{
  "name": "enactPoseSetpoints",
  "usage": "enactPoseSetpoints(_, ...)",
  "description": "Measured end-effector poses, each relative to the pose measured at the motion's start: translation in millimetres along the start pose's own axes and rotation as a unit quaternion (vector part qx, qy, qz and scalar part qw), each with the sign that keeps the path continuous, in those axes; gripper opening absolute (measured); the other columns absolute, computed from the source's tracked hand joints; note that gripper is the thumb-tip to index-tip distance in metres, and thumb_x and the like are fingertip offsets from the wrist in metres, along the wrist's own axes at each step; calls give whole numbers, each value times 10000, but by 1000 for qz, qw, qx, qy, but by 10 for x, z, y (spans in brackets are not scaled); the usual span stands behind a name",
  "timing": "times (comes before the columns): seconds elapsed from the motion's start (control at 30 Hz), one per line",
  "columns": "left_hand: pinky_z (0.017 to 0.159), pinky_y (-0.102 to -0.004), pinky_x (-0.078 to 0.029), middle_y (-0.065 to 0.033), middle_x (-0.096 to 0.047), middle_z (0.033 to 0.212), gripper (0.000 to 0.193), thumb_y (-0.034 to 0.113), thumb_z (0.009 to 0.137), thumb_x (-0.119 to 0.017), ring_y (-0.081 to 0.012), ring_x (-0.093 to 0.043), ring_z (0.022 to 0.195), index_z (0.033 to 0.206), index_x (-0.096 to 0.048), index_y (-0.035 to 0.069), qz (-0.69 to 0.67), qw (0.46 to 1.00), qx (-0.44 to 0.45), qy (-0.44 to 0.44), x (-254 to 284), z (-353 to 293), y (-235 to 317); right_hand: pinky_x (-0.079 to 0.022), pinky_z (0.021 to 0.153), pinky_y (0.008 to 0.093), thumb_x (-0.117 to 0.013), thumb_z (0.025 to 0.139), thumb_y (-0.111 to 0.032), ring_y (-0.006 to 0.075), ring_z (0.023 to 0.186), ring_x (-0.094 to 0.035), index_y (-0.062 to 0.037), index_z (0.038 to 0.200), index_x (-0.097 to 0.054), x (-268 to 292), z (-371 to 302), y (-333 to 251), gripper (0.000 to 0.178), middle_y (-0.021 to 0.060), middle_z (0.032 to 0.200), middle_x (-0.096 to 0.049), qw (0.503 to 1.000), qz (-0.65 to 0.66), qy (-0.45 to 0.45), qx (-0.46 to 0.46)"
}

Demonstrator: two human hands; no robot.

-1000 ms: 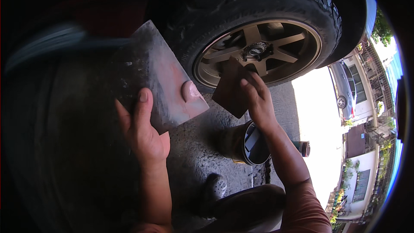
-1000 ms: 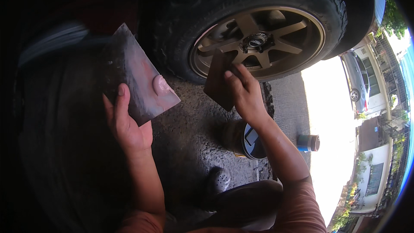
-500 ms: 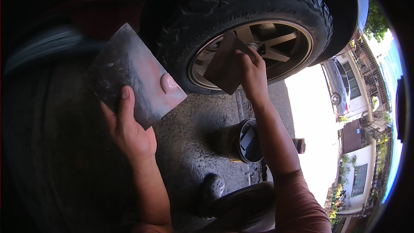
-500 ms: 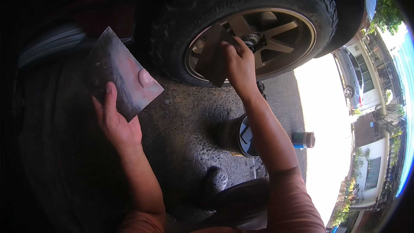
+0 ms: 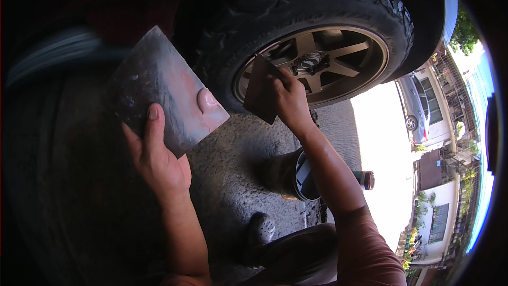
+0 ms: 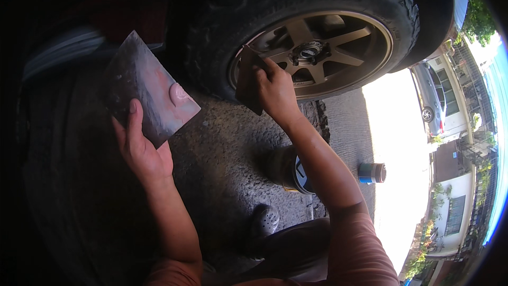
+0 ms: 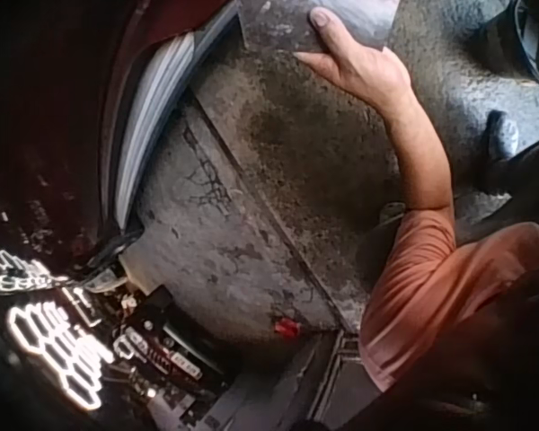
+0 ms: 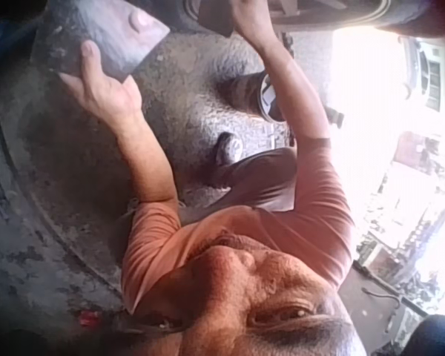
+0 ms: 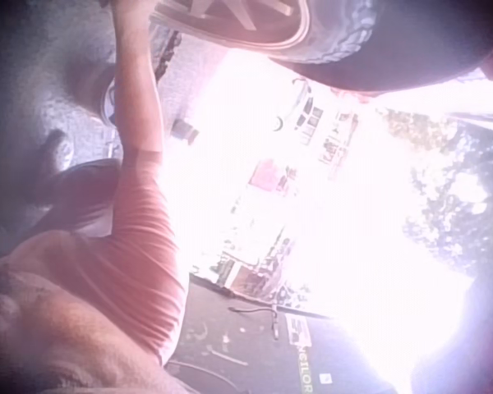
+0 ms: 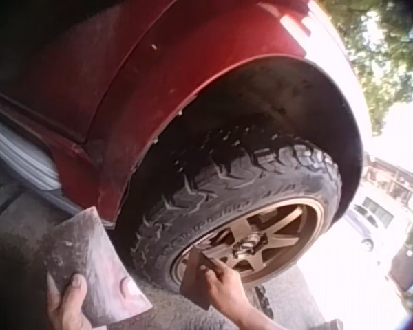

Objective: Applying and smoothing body filler on a car rim.

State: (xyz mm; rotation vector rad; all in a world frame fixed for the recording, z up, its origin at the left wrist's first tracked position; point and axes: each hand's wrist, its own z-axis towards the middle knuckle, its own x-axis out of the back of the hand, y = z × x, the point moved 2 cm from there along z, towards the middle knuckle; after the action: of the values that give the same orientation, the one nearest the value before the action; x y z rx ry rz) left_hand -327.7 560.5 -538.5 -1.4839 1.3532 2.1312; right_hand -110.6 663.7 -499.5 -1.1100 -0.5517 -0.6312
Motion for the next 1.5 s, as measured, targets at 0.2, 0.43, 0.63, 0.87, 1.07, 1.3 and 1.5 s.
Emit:
enactPoseSetpoints(0.2, 1100, -433, -349, -176, -455, 1411, 565, 166, 932, -613, -310, -445, 1310, 1420, -389, -13, 2, 1000, -11, -25, 30, 24, 10, -477, 836, 489, -538, 897, -177, 443, 960, -603, 17, 1082, -591, -193, -7, 250, 273, 275, 981, -645, 991, -113, -44, 52)
enactPoseSetpoints(0.43, 1098, -432, -348, -178, -442, 1416, 581, 185, 928, -619, -313, -440, 1310, 1419, -383, -16, 28, 998, 32, -42, -50, 51, -173, -472, 870, 449, -537, 911, -141, 425, 1004, -604, 1, 1211, -529, 67, -257, 204, 331, 253, 1047, -636, 978, -171, -111, 51)
enactPoseSetpoints(0.63, 1041, -401, -404, -143, -511, 1348, 517, 147, 937, -601, -267, -508, 1234, 1396, -413, 0, 20, 972, 214, -90, -328, -366, -822, -452, 949, 456, -556, 905, -48, 375, 1161, -532, -24, 1318, -466, 898, -720, -98, 423, 210, 1256, -512, 986, -57, -125, 99)
enactPoseSetpoints(0.87, 958, -398, -466, -100, -597, 1220, 425, 115, 926, -606, -246, -571, 1144, 1328, -488, 43, -19, 912, 404, -65, -892, -1224, -1275, -506, 912, 416, -668, 624, 123, 404, 1189, -483, -129, 1382, -455, 1460, -1388, 71, 826, 181, 1278, -447, 973, -75, -142, 166)
enactPoseSetpoints(1.07, 961, -422, -481, -130, -562, 1249, 462, 77, 925, -596, -268, -564, 1153, 1357, -434, 39, 75, 899, 430, -39, -1105, -1347, -1176, -436, 1009, 453, -623, 728, 9, 378, 1202, -488, -177, 1381, -470, 1923, -1493, 864, 696, 178, 1302, -460, 940, -232, -157, 192)
enactPoseSetpoints(1.3, 886, -322, -445, -123, -593, 1137, 354, 171, 987, -549, -163, -559, 985, 1261, -476, -41, 410, 854, 209, -242, -1492, -1903, -895, -349, 1080, 508, -599, 779, -94, 281, 1261, -471, -201, 1290, -567, 2297, -1351, 999, 523, 72, 1307, -525, 960, -161, -84, 214)
enactPoseSetpoints(1.5, 974, -353, -414, -171, -531, 1272, 463, 151, 979, -547, -234, -536, 1119, 1367, -391, -49, 459, 880, 62, -110, -1730, -2115, -1054, -305, 1109, 561, -606, 762, -65, 271, 1301, -435, -205, 1303, -548, 2130, -1836, 1084, 562, 59, 1344, -478, 945, 8, -142, 293)
